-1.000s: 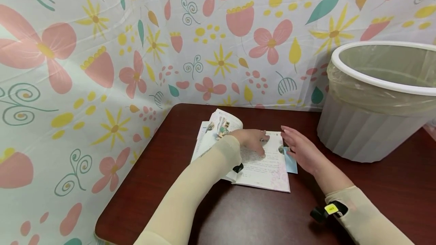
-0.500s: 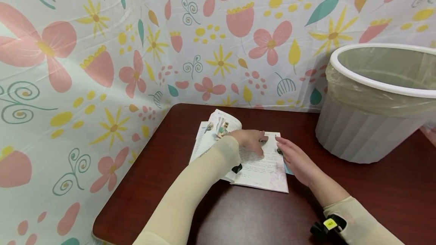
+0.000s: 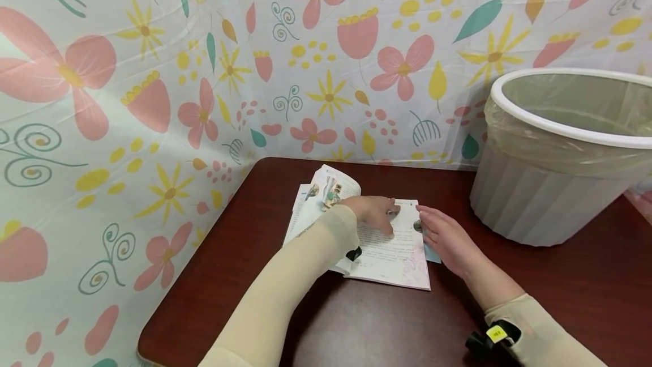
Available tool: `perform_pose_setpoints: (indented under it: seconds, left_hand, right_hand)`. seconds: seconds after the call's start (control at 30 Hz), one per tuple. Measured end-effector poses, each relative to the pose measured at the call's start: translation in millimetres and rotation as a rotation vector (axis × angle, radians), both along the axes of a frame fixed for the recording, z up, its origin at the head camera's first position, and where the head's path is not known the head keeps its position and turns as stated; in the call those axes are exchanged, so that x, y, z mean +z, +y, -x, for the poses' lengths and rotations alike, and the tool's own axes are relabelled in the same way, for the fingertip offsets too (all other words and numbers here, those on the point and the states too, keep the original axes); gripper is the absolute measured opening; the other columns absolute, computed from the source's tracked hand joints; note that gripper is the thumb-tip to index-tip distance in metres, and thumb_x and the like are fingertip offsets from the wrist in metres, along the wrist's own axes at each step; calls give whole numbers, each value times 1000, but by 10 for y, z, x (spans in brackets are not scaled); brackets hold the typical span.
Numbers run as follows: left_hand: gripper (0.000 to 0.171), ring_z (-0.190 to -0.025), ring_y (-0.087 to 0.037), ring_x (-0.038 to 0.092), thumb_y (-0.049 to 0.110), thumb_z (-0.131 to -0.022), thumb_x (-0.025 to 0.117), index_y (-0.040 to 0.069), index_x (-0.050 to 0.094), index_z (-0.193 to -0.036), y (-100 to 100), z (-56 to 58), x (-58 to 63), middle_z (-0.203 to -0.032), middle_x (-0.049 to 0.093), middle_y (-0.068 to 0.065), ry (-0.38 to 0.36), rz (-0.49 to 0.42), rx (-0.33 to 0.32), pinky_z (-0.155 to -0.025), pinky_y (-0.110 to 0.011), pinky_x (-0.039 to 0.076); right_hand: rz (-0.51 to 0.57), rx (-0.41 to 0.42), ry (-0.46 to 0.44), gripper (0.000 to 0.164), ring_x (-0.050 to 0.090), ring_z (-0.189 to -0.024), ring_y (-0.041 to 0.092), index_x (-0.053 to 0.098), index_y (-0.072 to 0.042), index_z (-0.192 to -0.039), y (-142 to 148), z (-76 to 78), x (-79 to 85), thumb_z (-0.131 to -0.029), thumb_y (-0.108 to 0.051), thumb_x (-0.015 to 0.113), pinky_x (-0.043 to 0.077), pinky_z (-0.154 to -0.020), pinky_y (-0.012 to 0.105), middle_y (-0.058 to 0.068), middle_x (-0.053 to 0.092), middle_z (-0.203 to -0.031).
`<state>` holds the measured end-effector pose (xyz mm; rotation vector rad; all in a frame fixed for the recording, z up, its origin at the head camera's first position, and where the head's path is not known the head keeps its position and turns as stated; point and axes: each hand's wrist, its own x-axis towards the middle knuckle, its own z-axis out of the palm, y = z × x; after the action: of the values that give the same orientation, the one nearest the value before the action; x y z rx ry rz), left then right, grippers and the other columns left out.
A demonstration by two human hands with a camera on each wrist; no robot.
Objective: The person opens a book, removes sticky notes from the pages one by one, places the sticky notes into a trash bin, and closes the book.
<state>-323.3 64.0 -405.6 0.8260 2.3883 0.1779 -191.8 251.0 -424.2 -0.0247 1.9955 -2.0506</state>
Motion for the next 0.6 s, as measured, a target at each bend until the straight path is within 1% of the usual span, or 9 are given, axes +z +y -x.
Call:
perform_pose_setpoints:
  seconds: [0.13, 0.23, 0.27, 0.33, 0.4, 0.43, 0.5, 0.53, 0.6]
  left_hand:
    - [85, -161, -6, 13, 43, -90, 77, 38, 31, -161, -7, 5, -10, -173, 13, 16, -7, -25, 1, -129, -27, 21]
    - [85, -161, -7, 12, 42, -90, 78, 38, 32, -161, -11, 6, -14, -173, 13, 16, -16, -33, 1, -129, -27, 21]
    - [85, -161, -7, 12, 42, -90, 78, 38, 32, -161, -13, 4, -13, -173, 13, 16, -18, -36, 3, -129, -27, 21]
    - [84, -161, -7, 12, 42, -90, 78, 37, 33, -161, -16, -4, -7, -173, 13, 15, -21, -42, 6, -129, -28, 21]
    - [84, -161, -7, 12, 42, -90, 78, 37, 33, -161, -20, -13, 3, -173, 13, 15, -18, -46, 7, -129, -28, 21]
    - [84, -161, -7, 12, 42, -90, 78, 37, 34, -161, -22, -17, 9, -173, 14, 15, -15, -48, 8, -129, -28, 21]
    - [83, -161, -6, 12, 42, -90, 78, 37, 34, -161, -24, -23, 18, -173, 15, 15, -6, -48, 8, -129, -27, 21]
    - [83, -160, -6, 13, 42, -90, 78, 38, 34, -160, -23, -25, 21, -172, 16, 16, 0, -48, 9, -128, -27, 21]
    - [83, -160, -6, 15, 43, -89, 79, 39, 35, -160, -22, -29, 25, -172, 18, 16, 15, -46, 13, -128, -27, 22]
  right_hand:
    - [35, -33, 4, 73, 1, -161, 37, 8, 0, -165, 28, 21, 3, -112, -41, 38, 11, -128, 56, 21, 1, -173]
    - [46, -61, -5, 75, 5, -161, 36, 11, 0, -165, 49, 30, 2, -111, -44, 39, 15, -128, 55, 21, 3, -173]
    - [46, -68, -9, 75, 7, -161, 36, 11, 0, -165, 55, 31, 2, -111, -45, 39, 18, -128, 53, 21, 4, -173]
    - [42, -84, -14, 75, 11, -161, 35, 13, -1, -165, 70, 33, -1, -111, -47, 38, 31, -126, 46, 20, 7, -173]
    - [45, -96, -16, 75, 14, -160, 35, 15, -2, -165, 82, 34, -6, -110, -49, 38, 44, -117, 34, 20, 9, -173]
    - [49, -101, -17, 75, 15, -160, 35, 16, -3, -165, 87, 35, -7, -110, -50, 38, 48, -110, 27, 20, 10, -173]
    - [62, -108, -18, 75, 17, -160, 35, 19, -3, -164, 96, 37, -12, -110, -51, 39, 51, -98, 18, 21, 10, -172]
    - [76, -112, -21, 74, 18, -160, 36, 20, -4, -164, 100, 37, -14, -110, -51, 40, 52, -95, 17, 21, 11, -172]
    - [102, -120, -32, 71, 20, -159, 36, 24, -7, -163, 107, 36, -17, -109, -51, 41, 54, -93, 18, 21, 12, -172]
